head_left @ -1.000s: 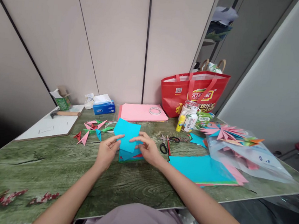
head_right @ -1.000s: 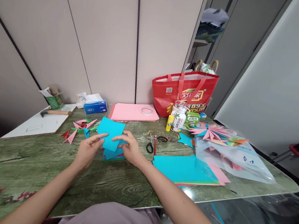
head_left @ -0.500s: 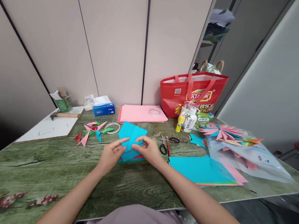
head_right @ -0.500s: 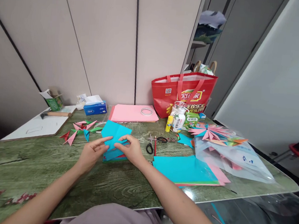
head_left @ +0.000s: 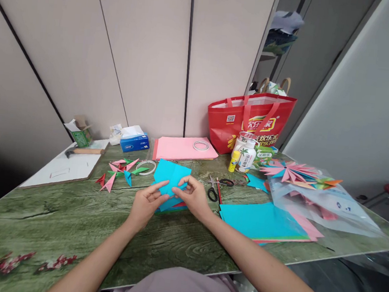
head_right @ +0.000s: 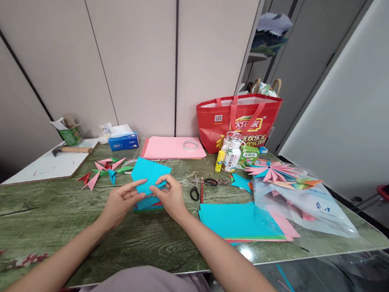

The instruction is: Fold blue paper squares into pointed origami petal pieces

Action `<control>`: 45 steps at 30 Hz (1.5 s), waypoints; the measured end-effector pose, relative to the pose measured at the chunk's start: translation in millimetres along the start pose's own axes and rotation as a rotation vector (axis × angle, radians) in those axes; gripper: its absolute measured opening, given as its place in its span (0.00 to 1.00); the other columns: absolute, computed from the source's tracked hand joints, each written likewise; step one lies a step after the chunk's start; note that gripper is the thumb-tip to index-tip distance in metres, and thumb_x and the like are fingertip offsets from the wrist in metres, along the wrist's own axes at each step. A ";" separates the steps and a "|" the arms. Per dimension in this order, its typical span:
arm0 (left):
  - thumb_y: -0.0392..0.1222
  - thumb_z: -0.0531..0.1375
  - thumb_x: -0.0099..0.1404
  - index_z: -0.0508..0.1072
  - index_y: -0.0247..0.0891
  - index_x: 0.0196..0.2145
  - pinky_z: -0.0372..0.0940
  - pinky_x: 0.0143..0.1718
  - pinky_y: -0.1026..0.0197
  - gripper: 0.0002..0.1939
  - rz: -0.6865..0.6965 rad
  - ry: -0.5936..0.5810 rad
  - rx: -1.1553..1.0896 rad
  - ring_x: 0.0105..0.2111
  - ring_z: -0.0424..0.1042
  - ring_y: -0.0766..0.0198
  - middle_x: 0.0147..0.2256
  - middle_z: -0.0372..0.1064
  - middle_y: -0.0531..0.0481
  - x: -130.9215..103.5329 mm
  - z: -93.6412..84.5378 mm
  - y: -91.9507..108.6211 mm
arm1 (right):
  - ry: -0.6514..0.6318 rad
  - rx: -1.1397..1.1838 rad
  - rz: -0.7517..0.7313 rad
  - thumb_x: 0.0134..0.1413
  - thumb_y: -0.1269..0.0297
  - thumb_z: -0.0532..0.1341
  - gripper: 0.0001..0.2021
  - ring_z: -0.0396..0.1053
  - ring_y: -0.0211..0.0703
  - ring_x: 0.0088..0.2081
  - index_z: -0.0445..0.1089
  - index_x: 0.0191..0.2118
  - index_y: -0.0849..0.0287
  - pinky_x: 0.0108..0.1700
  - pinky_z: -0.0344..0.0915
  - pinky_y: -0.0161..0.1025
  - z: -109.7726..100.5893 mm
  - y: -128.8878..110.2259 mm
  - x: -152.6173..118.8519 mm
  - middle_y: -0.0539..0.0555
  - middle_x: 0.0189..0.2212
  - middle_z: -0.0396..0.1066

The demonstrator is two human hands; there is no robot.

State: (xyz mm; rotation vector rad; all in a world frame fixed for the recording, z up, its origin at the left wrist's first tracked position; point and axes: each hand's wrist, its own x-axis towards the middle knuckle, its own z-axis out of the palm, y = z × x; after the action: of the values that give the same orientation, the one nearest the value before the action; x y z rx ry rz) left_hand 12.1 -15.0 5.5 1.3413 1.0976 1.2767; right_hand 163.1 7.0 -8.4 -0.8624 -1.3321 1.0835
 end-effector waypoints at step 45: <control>0.35 0.67 0.41 0.74 0.32 0.39 0.64 0.26 0.65 0.23 -0.052 0.026 -0.134 0.24 0.69 0.66 0.20 0.69 0.53 -0.4 4.2 -2.8 | 0.018 -0.015 -0.048 0.36 0.59 0.65 0.11 0.67 0.35 0.21 0.70 0.25 0.62 0.22 0.67 0.33 0.6 6.7 -0.5 0.51 0.27 0.66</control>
State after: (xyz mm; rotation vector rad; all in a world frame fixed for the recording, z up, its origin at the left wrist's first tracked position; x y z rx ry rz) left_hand 16.2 -15.2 2.7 1.1927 1.0389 1.3090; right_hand 161.8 8.5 -14.8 -0.8450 -1.3409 1.0271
